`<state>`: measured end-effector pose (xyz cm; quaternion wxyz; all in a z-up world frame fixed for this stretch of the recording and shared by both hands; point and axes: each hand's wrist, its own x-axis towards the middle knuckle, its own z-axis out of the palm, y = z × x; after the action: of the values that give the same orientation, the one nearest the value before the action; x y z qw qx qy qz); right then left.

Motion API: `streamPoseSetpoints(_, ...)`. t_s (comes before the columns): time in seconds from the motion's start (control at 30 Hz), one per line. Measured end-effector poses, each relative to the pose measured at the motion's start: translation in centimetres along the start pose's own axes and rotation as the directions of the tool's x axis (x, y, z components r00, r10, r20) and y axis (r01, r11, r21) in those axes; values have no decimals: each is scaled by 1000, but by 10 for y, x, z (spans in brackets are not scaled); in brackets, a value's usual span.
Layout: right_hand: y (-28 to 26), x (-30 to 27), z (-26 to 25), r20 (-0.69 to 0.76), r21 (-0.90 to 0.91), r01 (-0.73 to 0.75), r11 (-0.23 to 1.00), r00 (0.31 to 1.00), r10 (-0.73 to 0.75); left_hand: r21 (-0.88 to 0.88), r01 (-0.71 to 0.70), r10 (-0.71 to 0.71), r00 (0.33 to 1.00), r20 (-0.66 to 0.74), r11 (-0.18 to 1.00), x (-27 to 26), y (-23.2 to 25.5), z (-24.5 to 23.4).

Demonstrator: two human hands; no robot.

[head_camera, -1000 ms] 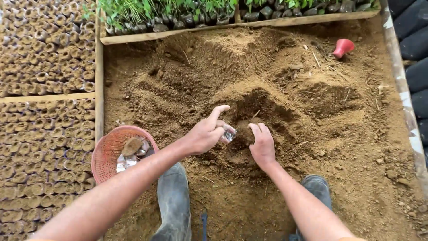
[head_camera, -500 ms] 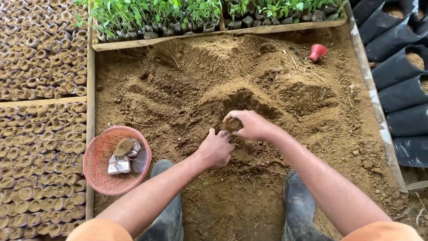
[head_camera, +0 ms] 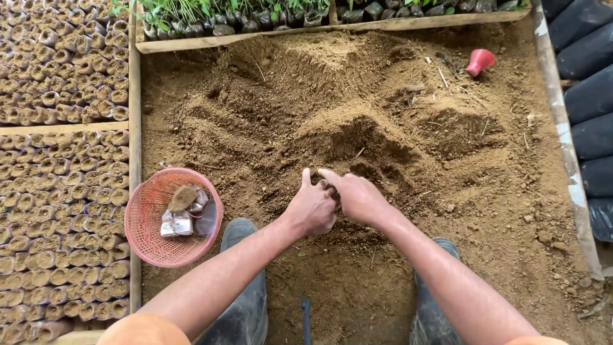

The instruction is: The person scoops soil from a large pile and fills small plastic seedling pots by hand. They then place the filled pots into a wooden tray. The person also opens a small plastic bag containing seeds and places it into a basket.

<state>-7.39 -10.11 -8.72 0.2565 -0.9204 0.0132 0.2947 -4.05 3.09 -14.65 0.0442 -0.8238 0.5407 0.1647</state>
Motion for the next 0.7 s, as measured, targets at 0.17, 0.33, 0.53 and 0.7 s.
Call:
streamPoseSetpoints(0.17, 41, 19, 12, -124, 118, -19, 993, 992, 34, -2, 43, -43, 989, 141, 999, -20, -2, -31)
streamPoseSetpoints(0.33, 53, 31, 61, -151, -129, -142, 981, 981, 122, 16, 20, -21, 994, 111, 1000, -29, -8, -5)
streamPoseSetpoints(0.53, 110, 71, 120, -521, -156, 45, 987, 845, -121, -13, -31, 30, 999, -35, 999, -25, -14, 17)
streamPoseSetpoints(0.7, 82, 59, 73, -306, 185, 23, 982, 951, 35, -48, -57, 58, 998, 31, 997, -8, -20, 29)
